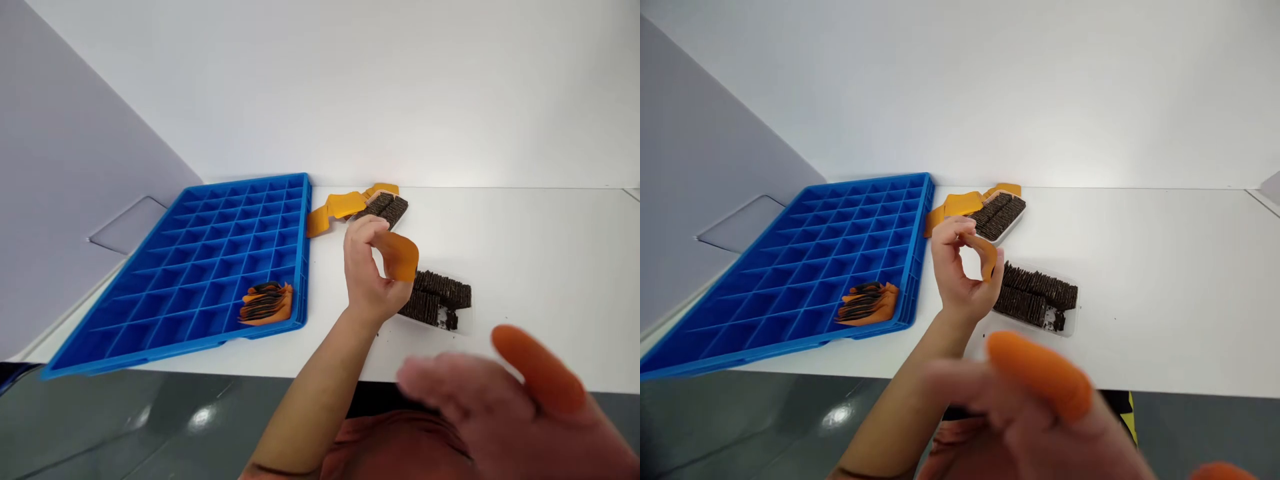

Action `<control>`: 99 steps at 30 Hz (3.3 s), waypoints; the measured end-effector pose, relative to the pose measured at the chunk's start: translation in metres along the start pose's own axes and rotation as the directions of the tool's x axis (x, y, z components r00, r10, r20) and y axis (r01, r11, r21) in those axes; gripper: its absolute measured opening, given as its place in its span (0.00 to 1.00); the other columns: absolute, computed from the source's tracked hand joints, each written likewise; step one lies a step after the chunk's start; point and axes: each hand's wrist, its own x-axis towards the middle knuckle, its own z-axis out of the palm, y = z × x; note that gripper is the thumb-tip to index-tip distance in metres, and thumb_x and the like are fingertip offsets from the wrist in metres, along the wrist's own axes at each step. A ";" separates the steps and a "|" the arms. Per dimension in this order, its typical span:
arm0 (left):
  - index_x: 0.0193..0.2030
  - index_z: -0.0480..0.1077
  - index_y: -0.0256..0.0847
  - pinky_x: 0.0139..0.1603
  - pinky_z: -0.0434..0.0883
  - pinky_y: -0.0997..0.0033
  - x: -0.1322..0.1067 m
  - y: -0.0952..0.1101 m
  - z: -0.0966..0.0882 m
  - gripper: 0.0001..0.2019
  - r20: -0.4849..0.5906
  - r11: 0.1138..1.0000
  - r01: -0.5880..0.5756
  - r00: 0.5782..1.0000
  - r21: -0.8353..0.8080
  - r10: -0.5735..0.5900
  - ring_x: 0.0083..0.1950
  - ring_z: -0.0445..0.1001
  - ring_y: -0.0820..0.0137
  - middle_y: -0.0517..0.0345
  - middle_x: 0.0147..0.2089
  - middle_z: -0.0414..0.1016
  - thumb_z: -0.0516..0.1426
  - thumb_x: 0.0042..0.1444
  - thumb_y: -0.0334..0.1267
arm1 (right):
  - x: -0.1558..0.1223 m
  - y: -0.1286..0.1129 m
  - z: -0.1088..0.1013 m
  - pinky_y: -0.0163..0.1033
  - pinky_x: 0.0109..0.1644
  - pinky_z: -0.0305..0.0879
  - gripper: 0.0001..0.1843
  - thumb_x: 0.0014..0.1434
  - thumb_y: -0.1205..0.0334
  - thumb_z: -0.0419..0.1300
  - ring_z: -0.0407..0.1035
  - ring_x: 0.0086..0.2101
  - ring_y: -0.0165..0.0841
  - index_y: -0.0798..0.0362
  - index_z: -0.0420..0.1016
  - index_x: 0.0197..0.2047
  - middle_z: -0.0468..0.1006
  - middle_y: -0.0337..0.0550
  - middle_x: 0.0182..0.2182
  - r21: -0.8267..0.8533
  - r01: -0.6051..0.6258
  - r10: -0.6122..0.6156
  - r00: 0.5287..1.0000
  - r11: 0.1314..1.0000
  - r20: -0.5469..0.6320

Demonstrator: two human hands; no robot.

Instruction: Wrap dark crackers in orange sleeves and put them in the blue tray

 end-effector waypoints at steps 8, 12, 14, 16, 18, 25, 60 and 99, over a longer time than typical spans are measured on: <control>0.59 0.61 0.45 0.59 0.74 0.47 -0.008 0.009 0.011 0.26 0.061 0.993 -0.114 0.991 -0.027 0.116 0.58 0.73 0.56 0.46 0.55 0.70 0.63 0.55 0.35 | 0.034 -0.014 -0.041 0.63 0.66 0.68 0.16 0.66 0.53 0.61 0.75 0.58 0.46 0.39 0.78 0.56 0.82 0.45 0.55 -0.027 0.144 -0.135 0.826 0.989 -0.547; 0.59 0.60 0.45 0.59 0.73 0.47 -0.016 0.011 0.020 0.27 0.087 0.985 -0.166 0.982 -0.040 0.168 0.58 0.73 0.56 0.46 0.56 0.70 0.64 0.55 0.35 | 0.035 -0.007 -0.041 0.59 0.66 0.69 0.17 0.62 0.52 0.68 0.75 0.57 0.44 0.42 0.80 0.54 0.81 0.45 0.56 -0.206 0.057 -0.151 0.867 0.977 -0.475; 0.60 0.60 0.45 0.57 0.74 0.49 -0.020 0.012 0.023 0.27 0.096 0.981 -0.189 0.977 -0.048 0.193 0.57 0.73 0.57 0.45 0.56 0.70 0.63 0.55 0.35 | 0.039 -0.009 -0.036 0.59 0.67 0.68 0.19 0.60 0.51 0.69 0.73 0.59 0.44 0.42 0.80 0.53 0.80 0.46 0.58 -0.278 0.047 -0.163 0.896 0.959 -0.412; 0.61 0.60 0.44 0.56 0.75 0.51 -0.023 0.014 0.025 0.28 0.092 0.975 -0.219 0.971 -0.042 0.222 0.56 0.73 0.58 0.45 0.56 0.70 0.64 0.55 0.36 | 0.045 -0.012 -0.030 0.60 0.66 0.68 0.19 0.59 0.50 0.69 0.72 0.60 0.45 0.43 0.80 0.53 0.79 0.47 0.59 -0.332 0.043 -0.171 0.914 0.942 -0.367; 0.63 0.60 0.45 0.55 0.75 0.53 -0.025 0.016 0.025 0.29 0.083 0.970 -0.245 0.966 -0.010 0.245 0.55 0.74 0.58 0.46 0.55 0.71 0.64 0.56 0.37 | 0.051 -0.014 -0.023 0.60 0.65 0.69 0.18 0.59 0.50 0.68 0.73 0.59 0.45 0.43 0.80 0.52 0.79 0.48 0.58 -0.374 0.046 -0.181 0.924 0.926 -0.336; 0.67 0.60 0.44 0.56 0.74 0.57 -0.028 0.023 0.027 0.31 0.094 0.960 -0.278 0.957 0.021 0.275 0.56 0.74 0.58 0.45 0.55 0.72 0.64 0.58 0.39 | 0.066 -0.005 -0.014 0.54 0.61 0.71 0.04 0.64 0.60 0.63 0.74 0.53 0.40 0.45 0.80 0.40 0.84 0.44 0.49 -0.493 0.127 -0.296 0.913 0.861 -0.281; 0.46 0.60 0.47 0.41 0.74 0.60 -0.034 0.027 0.034 0.17 0.241 0.942 -0.090 0.955 -0.322 0.174 0.41 0.75 0.65 0.58 0.40 0.72 0.64 0.55 0.36 | -0.046 0.068 -0.099 0.66 0.72 0.58 0.33 0.71 0.42 0.47 0.58 0.70 0.51 0.43 0.57 0.74 0.64 0.51 0.69 -0.568 0.257 -0.423 0.888 0.782 -0.181; 0.46 0.61 0.45 0.44 0.74 0.62 -0.035 0.014 0.036 0.15 0.203 0.972 -0.077 0.971 -0.222 0.123 0.41 0.73 0.67 0.57 0.40 0.71 0.63 0.57 0.38 | -0.011 0.260 -0.040 0.57 0.71 0.58 0.32 0.62 0.47 0.65 0.64 0.66 0.52 0.55 0.73 0.63 0.74 0.56 0.64 -0.850 0.019 0.338 0.913 0.526 0.229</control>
